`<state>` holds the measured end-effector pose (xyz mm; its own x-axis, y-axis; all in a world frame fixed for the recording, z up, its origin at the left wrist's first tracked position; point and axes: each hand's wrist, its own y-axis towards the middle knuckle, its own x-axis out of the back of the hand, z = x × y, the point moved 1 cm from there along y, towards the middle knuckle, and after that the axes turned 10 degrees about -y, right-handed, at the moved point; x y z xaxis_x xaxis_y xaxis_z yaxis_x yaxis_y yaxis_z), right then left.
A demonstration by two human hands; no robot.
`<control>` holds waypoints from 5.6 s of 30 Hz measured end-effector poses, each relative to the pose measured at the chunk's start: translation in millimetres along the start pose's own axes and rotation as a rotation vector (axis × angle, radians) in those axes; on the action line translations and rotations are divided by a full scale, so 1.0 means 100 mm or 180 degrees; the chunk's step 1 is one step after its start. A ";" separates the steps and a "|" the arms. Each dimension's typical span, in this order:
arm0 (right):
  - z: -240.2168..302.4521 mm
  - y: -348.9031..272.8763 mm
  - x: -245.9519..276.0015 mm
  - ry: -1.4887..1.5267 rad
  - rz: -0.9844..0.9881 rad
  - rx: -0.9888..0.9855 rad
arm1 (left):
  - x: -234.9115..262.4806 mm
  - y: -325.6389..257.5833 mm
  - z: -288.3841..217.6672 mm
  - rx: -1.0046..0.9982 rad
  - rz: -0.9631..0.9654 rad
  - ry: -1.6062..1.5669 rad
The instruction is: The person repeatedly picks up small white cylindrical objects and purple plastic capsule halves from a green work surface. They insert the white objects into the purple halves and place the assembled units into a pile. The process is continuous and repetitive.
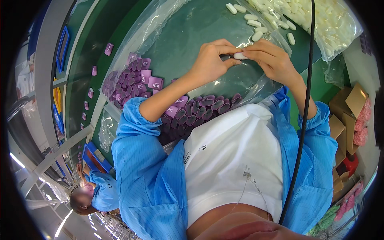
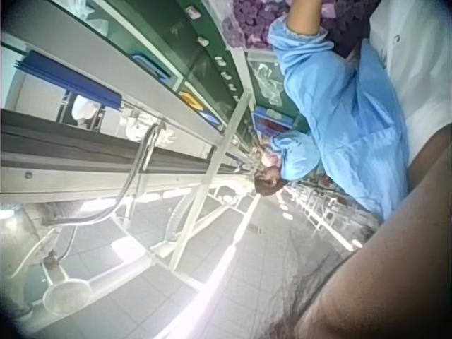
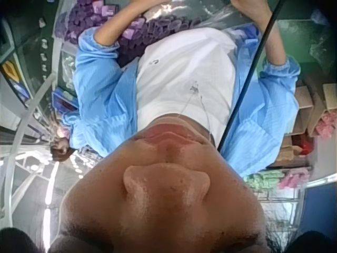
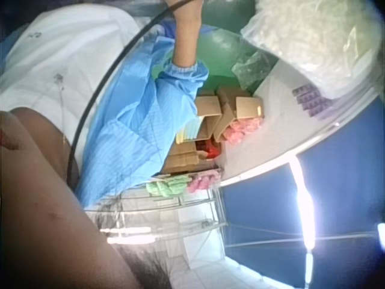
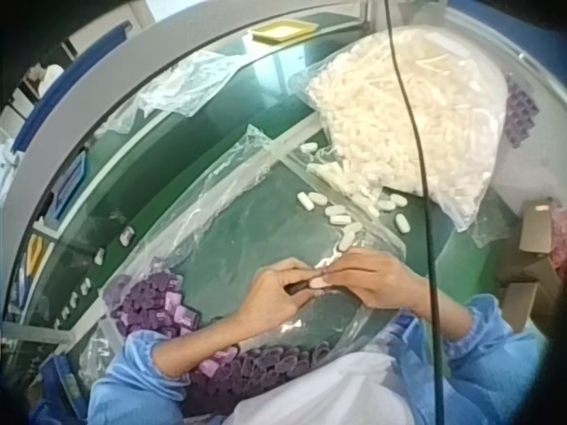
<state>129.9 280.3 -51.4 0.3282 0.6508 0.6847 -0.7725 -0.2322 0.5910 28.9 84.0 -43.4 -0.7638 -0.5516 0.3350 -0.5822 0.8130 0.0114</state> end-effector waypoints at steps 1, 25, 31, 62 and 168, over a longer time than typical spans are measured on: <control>0.01 0.00 0.00 -0.0165 0.0001 0.0126 | 0.00 0.00 0.00 0.0005 0.0015 -0.0005; -0.67 0.82 -0.68 -0.2376 -0.0363 -0.0995 | 3.47 -0.40 1.10 0.0495 -0.1113 0.1682; -0.55 0.71 -0.59 -0.1334 -0.0424 -0.1197 | 2.60 -0.43 0.45 -0.0590 -0.1740 0.2775; 0.36 0.89 -0.84 -0.0034 -0.0318 0.0216 | 0.64 -0.32 0.29 -0.0367 -0.1281 0.0669; 0.49 0.72 -0.60 -0.0314 -0.0056 0.0442 | 0.50 -0.63 0.18 0.0342 -0.1196 0.0238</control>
<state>81.4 189.3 -29.0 0.3981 0.5832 0.7081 -0.6858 -0.3235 0.6520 22.5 1.4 -44.3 -0.4721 -0.7886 0.3940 -0.8461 0.5309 0.0487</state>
